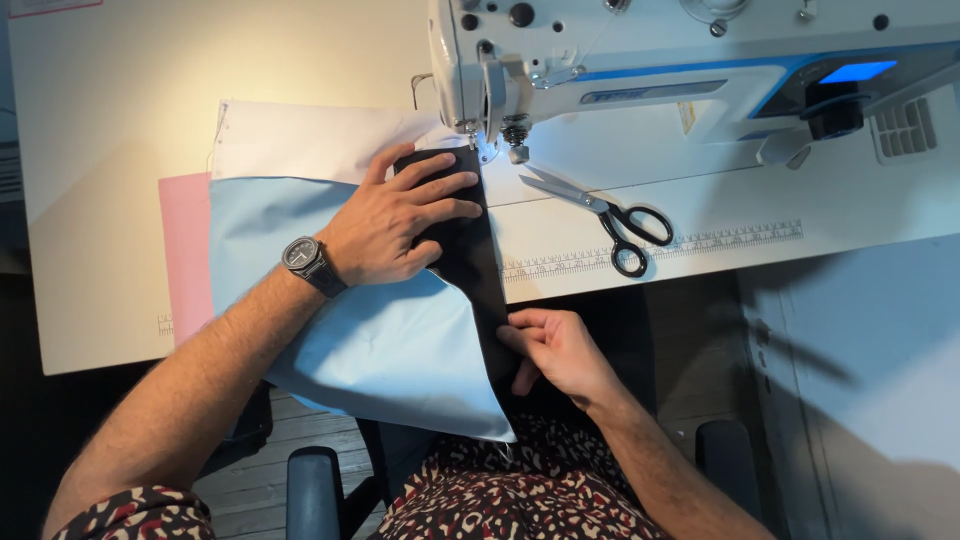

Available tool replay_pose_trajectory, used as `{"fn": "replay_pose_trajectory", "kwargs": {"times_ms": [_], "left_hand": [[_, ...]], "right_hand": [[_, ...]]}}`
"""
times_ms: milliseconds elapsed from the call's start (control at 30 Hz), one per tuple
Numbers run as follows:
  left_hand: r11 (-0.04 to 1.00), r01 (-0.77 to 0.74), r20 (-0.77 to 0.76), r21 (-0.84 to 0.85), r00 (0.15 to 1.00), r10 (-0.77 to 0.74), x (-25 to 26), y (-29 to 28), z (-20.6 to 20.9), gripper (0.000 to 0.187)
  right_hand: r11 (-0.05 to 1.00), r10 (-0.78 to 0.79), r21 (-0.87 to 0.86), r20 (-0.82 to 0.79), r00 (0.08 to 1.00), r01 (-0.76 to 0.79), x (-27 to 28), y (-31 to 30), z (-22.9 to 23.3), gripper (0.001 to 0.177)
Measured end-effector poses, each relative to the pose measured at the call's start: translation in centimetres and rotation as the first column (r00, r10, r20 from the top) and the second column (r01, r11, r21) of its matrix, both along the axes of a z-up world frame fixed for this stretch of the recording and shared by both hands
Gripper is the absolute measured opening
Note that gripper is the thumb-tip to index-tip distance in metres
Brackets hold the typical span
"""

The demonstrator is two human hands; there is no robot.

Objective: Sewing and assembling different pieces of fabric into a bag using an industrial sewing machine.

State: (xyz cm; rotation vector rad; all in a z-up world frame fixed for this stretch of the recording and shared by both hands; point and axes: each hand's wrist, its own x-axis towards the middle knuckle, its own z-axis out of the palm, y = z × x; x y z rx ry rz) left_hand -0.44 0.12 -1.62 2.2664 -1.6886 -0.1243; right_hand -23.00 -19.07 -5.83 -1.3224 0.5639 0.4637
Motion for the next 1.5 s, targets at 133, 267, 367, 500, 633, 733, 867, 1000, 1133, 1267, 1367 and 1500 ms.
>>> {"fn": "replay_pose_trajectory", "kwargs": {"times_ms": [133,267,367,500,633,733,867,1000,1133,1267,1367,1500], "left_hand": [[0.999,-0.014,0.010,-0.033,1.000,0.014,-0.3,-0.1,-0.4,0.059],[0.999,-0.029,0.001,-0.035,1.000,0.029,-0.4,0.0,-0.2,0.058],[0.998,-0.018,-0.019,-0.064,1.000,0.016,-0.4,0.2,-0.8,0.058],[0.997,-0.006,-0.036,-0.079,0.999,0.003,-0.2,0.2,-0.2,0.058],[0.991,-0.031,-0.049,-0.132,0.999,0.025,-0.2,0.2,-0.2,0.058],[0.994,-0.029,-0.114,-0.109,0.993,0.017,-0.3,0.3,-0.3,0.058],[0.993,-0.028,-0.079,-0.113,0.997,0.019,-0.4,0.1,0.1,0.058],[0.995,-0.040,-0.094,-0.095,0.995,0.031,-0.3,0.3,-0.2,0.058],[0.996,-0.024,-0.070,-0.084,0.997,0.018,-0.2,0.3,-0.9,0.057],[0.996,-0.009,-0.069,-0.091,0.998,0.003,-0.2,0.3,-0.6,0.059],[0.996,-0.023,-0.080,-0.083,0.997,0.017,-0.2,0.5,-0.8,0.058],[0.996,-0.005,-0.106,-0.090,0.994,-0.004,0.0,0.5,-0.7,0.058]], "right_hand": [[1.000,-0.018,0.020,0.056,0.998,0.017,-0.9,-0.3,-1.5,0.021],[0.999,-0.041,0.004,-0.001,0.999,0.041,-0.8,-0.4,-1.4,0.020],[0.998,-0.059,-0.002,-0.016,0.998,0.059,-1.2,-0.4,-2.4,0.020],[0.999,-0.048,0.016,-0.004,0.999,0.049,-1.0,-0.7,-3.4,0.021],[0.999,-0.039,0.021,0.007,0.999,0.039,-1.1,-0.7,-3.6,0.022],[0.997,-0.046,0.063,-0.013,0.999,0.047,-1.3,-0.7,-3.4,0.021],[0.999,0.026,0.030,0.014,1.000,-0.026,-1.5,-2.0,-3.4,0.023],[0.971,0.112,-0.214,0.004,0.994,-0.108,-0.9,-5.5,0.6,0.022],[0.775,-0.096,-0.533,0.434,0.896,0.340,-0.9,-11.7,4.7,0.018],[0.065,0.363,-0.776,0.604,0.709,0.628,0.9,-17.6,4.9,0.022],[-0.060,0.515,-0.752,0.540,0.666,0.657,2.1,-20.4,2.9,0.027],[-0.073,0.560,-0.744,0.520,0.644,0.664,2.6,-22.0,0.8,0.027]]}}
